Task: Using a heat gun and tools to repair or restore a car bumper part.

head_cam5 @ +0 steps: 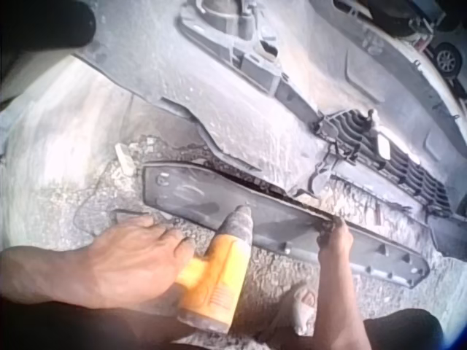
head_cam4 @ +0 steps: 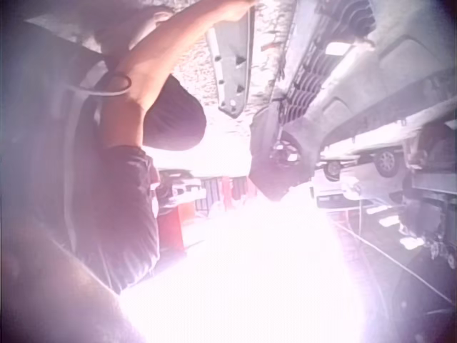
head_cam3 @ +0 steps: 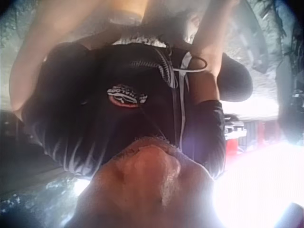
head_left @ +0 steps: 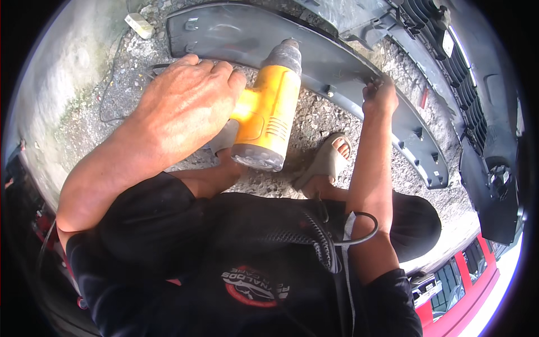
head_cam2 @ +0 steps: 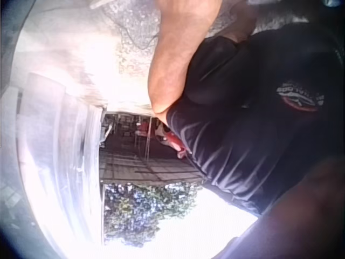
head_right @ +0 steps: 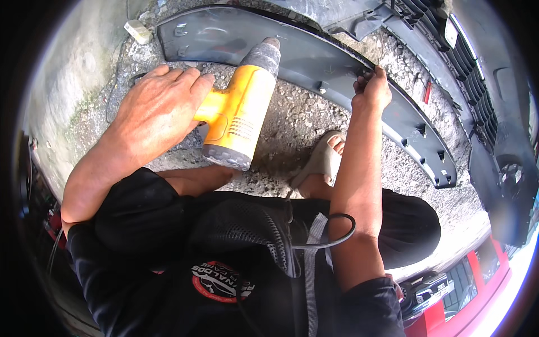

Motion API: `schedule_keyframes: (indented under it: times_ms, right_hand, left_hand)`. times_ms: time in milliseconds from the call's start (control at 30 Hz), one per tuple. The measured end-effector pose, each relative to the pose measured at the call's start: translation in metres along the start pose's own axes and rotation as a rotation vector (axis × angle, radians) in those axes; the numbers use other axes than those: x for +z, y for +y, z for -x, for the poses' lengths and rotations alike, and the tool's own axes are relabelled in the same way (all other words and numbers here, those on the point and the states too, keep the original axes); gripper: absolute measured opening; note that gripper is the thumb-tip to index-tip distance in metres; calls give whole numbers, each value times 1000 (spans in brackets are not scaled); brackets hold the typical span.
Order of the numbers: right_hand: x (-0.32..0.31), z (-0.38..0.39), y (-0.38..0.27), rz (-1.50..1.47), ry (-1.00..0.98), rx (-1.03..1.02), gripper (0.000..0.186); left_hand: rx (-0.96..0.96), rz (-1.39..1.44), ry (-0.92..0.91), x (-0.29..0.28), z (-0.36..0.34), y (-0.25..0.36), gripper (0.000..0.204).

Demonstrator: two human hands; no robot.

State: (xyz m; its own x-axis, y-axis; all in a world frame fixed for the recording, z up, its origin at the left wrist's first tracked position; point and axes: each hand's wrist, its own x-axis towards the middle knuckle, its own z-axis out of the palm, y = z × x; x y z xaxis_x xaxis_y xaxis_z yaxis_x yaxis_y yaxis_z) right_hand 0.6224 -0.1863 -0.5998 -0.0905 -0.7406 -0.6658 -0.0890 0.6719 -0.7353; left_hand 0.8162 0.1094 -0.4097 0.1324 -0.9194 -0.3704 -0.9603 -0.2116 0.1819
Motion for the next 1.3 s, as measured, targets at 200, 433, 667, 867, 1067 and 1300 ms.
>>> schedule_keyframes:
  times_ms: [200,433,667,867,1067,1300]
  right_hand:
    - [2,5,-1,3,14,-1,16]
    - [1,6,-1,-17,23,9,15]
    - [-1,5,1,-39,16,14,14]
    - [0,7,1,-53,19,13,13]
    - [1,9,1,-54,21,23,13]
    - [0,10,0,-56,29,20,13]
  left_hand:
    - [26,20,72,3,1,-2,54]
    - [25,-2,-15,-4,-3,1,52]
    - [-9,-13,-69,-7,-5,3,51]
    - [-49,-12,-79,-11,-4,5,52]
    - [-33,11,-145,-9,1,4,52]
    - [-59,-26,-102,-12,-5,4,53]
